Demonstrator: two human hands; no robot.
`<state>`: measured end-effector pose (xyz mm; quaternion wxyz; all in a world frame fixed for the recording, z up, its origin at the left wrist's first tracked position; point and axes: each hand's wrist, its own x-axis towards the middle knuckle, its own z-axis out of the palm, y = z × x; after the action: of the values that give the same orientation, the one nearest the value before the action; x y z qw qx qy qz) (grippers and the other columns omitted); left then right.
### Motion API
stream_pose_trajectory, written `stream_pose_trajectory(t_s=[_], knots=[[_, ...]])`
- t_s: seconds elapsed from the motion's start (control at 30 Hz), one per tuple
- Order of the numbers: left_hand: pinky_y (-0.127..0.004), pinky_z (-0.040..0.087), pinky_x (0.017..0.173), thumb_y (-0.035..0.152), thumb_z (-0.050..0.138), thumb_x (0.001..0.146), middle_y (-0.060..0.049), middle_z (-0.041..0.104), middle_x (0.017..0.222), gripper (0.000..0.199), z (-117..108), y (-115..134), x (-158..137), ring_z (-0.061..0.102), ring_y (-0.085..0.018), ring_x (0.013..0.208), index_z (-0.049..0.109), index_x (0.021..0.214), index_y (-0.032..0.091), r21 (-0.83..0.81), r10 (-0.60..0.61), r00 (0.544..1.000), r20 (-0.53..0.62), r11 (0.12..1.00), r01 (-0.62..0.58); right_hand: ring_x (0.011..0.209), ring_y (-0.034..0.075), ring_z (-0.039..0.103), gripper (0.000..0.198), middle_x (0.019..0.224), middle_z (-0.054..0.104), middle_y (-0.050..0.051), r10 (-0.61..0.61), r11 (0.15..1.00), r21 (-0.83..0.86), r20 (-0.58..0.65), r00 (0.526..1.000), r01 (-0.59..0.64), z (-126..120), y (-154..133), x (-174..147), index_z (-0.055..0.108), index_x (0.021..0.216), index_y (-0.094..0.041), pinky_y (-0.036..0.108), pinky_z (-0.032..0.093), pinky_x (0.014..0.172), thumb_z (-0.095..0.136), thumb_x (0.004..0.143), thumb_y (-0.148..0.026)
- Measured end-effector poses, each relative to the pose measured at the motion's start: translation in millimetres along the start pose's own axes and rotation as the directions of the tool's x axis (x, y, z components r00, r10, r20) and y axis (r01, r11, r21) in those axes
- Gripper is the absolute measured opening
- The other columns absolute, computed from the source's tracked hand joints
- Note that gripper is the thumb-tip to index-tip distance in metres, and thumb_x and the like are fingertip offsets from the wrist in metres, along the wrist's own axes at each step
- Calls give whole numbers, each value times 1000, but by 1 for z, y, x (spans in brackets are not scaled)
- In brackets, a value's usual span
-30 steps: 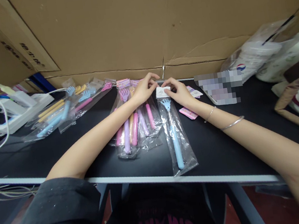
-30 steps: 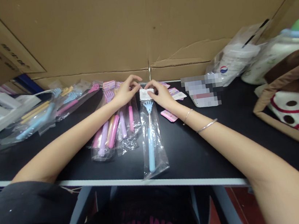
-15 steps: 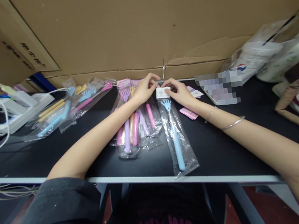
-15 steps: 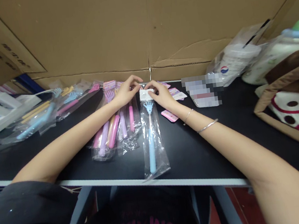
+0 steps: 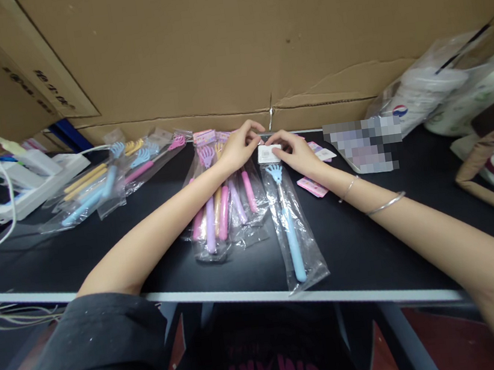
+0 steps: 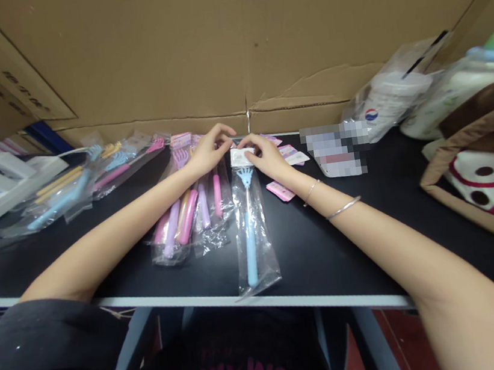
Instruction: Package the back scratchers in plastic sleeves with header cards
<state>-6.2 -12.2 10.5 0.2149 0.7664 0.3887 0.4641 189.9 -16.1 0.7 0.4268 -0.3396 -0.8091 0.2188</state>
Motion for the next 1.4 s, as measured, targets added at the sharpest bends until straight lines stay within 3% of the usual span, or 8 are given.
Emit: stream_pose_trajectory(t_s=[0.77,1.0,1.4], knots=[[-28,48,82,8,53,89,0,70,86,21,1,-3,1,66,-13,82,57,106,20,-10,-5,1000,-11,1000,5,82,20,55,19,98,69,3,9,1000,-10,18,1000,-9,0,-1,0,66,94,-24,35,45,76,58,79,-15],[-29,49,83,7,55,88,-1,71,84,32,0,-2,0,66,-14,81,54,118,19,-10,-57,998,-4,998,57,74,16,55,37,93,60,1,70,997,32,-16,997,-70,-1,3,-2,57,113,-26,31,44,70,61,79,-13],[-27,48,84,8,52,90,-1,72,86,21,0,0,0,67,-12,82,56,109,18,-1,-24,1000,-2,1000,24,81,20,57,22,98,69,4,4,999,-52,2,1000,-4,-1,0,-1,65,97,-23,38,46,81,56,79,-14]])
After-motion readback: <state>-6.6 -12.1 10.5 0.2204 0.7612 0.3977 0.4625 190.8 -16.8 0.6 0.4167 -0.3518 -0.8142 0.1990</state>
